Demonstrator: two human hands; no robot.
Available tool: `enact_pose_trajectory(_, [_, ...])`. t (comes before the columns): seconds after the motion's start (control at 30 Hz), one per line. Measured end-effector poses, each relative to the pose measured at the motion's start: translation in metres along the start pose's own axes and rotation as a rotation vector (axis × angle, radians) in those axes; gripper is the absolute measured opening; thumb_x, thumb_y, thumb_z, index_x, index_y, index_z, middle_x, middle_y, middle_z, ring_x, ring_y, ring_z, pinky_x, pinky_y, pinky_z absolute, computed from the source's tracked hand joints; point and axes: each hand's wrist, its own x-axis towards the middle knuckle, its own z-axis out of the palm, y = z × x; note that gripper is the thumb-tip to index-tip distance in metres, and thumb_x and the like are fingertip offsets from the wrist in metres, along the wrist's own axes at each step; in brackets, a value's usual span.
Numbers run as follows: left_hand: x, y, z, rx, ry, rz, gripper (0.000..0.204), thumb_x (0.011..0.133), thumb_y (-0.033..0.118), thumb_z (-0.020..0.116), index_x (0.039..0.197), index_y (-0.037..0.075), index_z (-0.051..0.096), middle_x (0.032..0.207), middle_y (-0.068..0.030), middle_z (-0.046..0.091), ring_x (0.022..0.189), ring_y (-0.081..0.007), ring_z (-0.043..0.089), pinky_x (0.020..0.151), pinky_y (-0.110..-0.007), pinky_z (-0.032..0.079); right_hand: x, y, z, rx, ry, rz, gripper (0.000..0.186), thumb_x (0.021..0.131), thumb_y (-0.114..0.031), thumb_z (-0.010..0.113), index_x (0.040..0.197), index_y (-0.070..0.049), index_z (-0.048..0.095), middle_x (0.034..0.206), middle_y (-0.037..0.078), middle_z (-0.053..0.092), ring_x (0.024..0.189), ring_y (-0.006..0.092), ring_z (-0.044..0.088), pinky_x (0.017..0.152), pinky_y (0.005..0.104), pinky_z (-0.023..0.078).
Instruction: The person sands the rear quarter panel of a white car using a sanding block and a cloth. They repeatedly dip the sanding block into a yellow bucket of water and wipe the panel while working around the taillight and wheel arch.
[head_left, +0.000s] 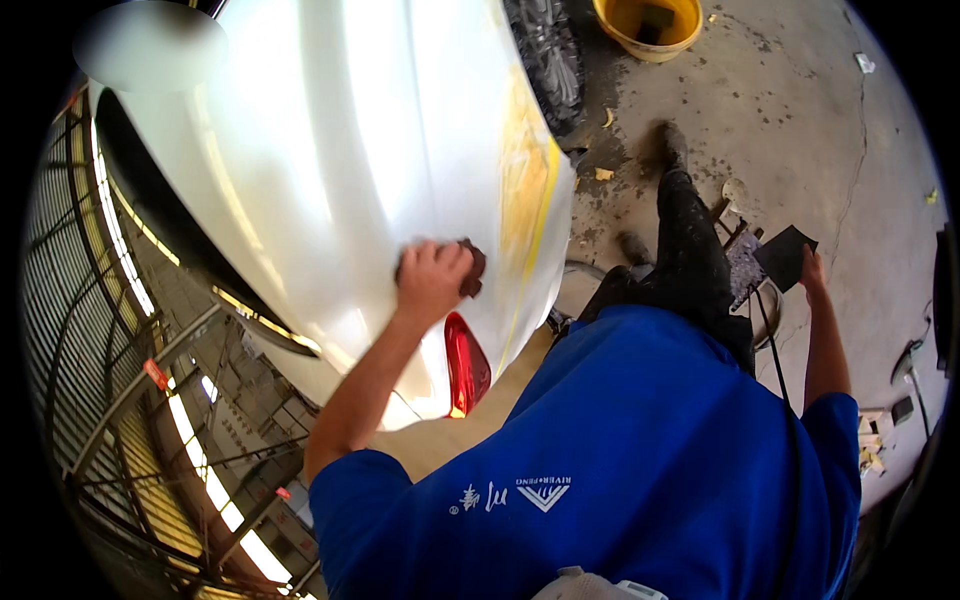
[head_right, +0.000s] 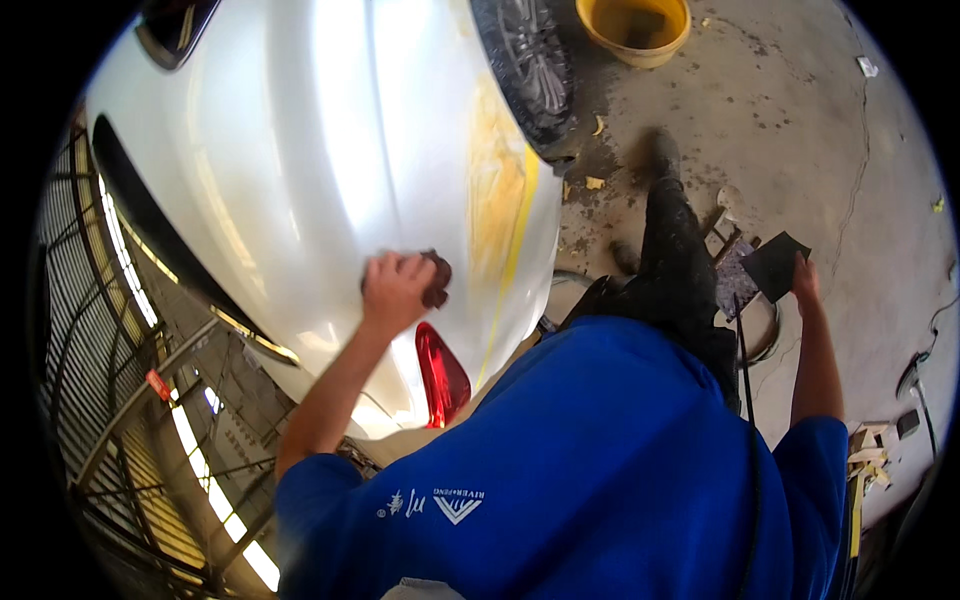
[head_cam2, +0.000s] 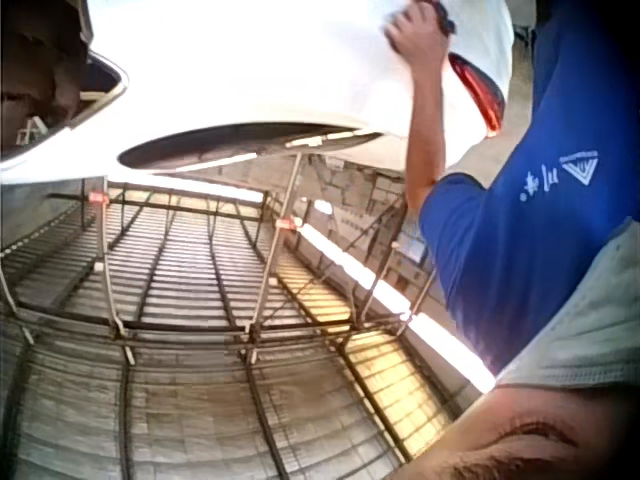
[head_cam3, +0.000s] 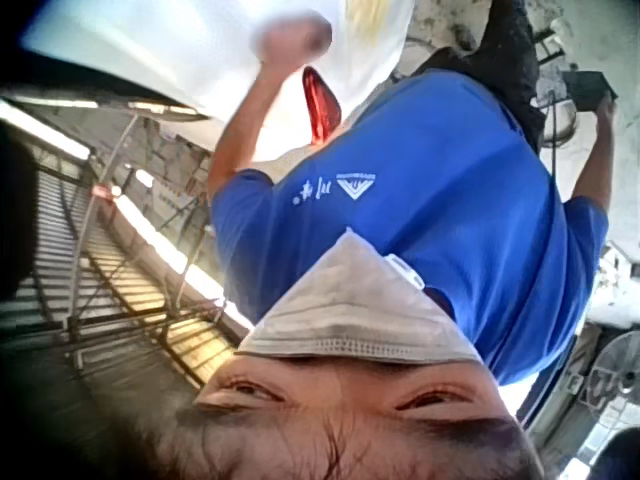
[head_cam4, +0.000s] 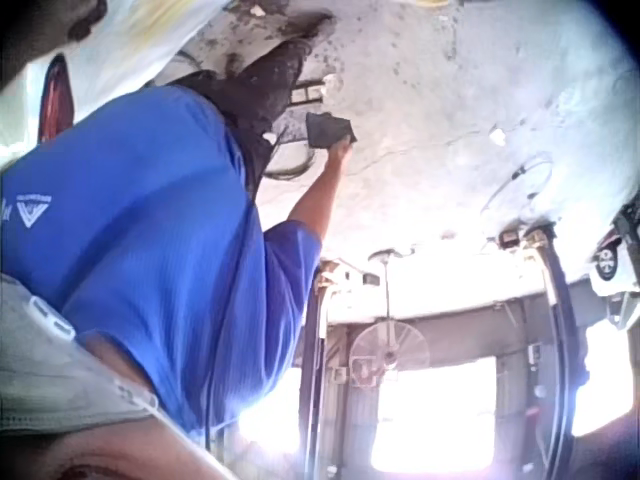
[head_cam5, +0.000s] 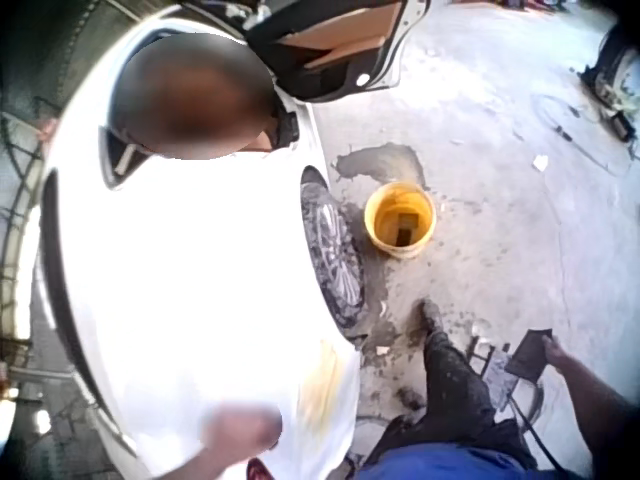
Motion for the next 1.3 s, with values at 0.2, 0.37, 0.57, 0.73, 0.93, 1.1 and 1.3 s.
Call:
enact_pose_trajectory(0.2, [-0.13, 0.098, 0.048, -0.025, -0.034, -0.065, 0.045, 0.069, 0.022, 0.08, 0.112, 0.019, 0.065, 0.115, 0.0009, 0.062, 0.106, -0.0272, 0.055, 0.088, -0.046, 0.041, -0.039, 0.041, 0.04, -0.102, -0.093, -0.086, 0.053, 0.107, -0.049, 0.049, 0.119, -0.001, 0.068, 0.091, 0.007, 0.067, 0.08, 0.0175, 0.064, 0.068, 0.0369, 0.051])
enact_pose_trajectory(0.37, [-0.026, 0.05, 0.045, 0.024, 0.054, -0.038, 0.037, 0.074, 0.029, 0.08, 0.106, 0.02, 0.065, 0.106, -0.0002, 0.062, 0.104, -0.0261, 0.059, 0.086, -0.046, 0.043, -0.044, 0.098, 0.025, -0.107, 0.015, -0.109, 0.056, 0.106, -0.048, 0.048, 0.12, 0.002, 0.068, 0.095, 0.012, 0.07, 0.087, 0.0221, 0.067, 0.074, 0.0391, 0.052])
enact_pose_trajectory(0.57, [0.181, -0.056, -0.03, 0.098, 0.006, -0.13, 0.046, 0.077, 0.043, 0.085, 0.114, 0.02, 0.07, 0.116, -0.0016, 0.068, 0.107, -0.0281, 0.06, 0.09, -0.046, 0.043, -0.068, 0.128, 0.007, -0.058, 0.145, 0.133, 0.055, 0.105, -0.05, 0.051, 0.123, 0.0, 0.065, 0.1, 0.011, 0.07, 0.089, 0.0228, 0.068, 0.074, 0.0403, 0.053])
enact_pose_trajectory(0.73, [0.363, -0.157, -0.071, 0.348, -0.027, -0.243, 0.061, 0.08, 0.049, 0.083, 0.131, 0.019, 0.068, 0.128, -0.0049, 0.068, 0.118, -0.0296, 0.062, 0.1, -0.047, 0.046, -0.062, 0.15, -0.02, 0.225, 0.154, 0.236, 0.055, 0.106, -0.051, 0.05, 0.107, 0.001, 0.067, 0.082, 0.008, 0.065, 0.07, 0.0201, 0.062, 0.058, 0.0397, 0.047])
enact_pose_trajectory(0.93, [0.531, -0.237, -0.05, 0.449, 0.129, -0.294, 0.065, 0.082, 0.052, 0.079, 0.137, 0.02, 0.066, 0.126, -0.0082, 0.072, 0.119, -0.0326, 0.064, 0.101, -0.05, 0.049, -0.061, 0.131, -0.064, 0.026, 0.201, 0.259, 0.047, 0.107, -0.05, 0.051, 0.093, -0.007, 0.064, 0.071, 0.001, 0.055, 0.061, 0.0117, 0.053, 0.049, 0.0331, 0.038])
enact_pose_trajectory(1.1, [0.562, -0.239, -0.012, 0.317, 0.132, -0.119, 0.064, 0.08, 0.047, 0.081, 0.137, 0.023, 0.066, 0.131, -0.0064, 0.071, 0.125, -0.032, 0.062, 0.105, -0.052, 0.046, -0.041, 0.08, -0.074, 0.023, 0.111, 0.237, 0.049, 0.108, -0.046, 0.049, 0.115, -0.003, 0.069, 0.095, 0.004, 0.07, 0.085, 0.0136, 0.065, 0.073, 0.0337, 0.051])
enact_pose_trajectory(1.3, [0.43, -0.15, -0.003, 0.191, 0.013, -0.131, 0.071, 0.076, 0.038, 0.085, 0.14, 0.022, 0.061, 0.14, -0.0014, 0.061, 0.13, -0.0324, 0.051, 0.11, -0.051, 0.036, -0.024, 0.057, -0.051, 0.076, 0.08, 0.157, 0.045, 0.109, -0.043, 0.049, 0.105, -0.003, 0.068, 0.082, 0.0, 0.062, 0.076, 0.0115, 0.056, 0.068, 0.0357, 0.044])
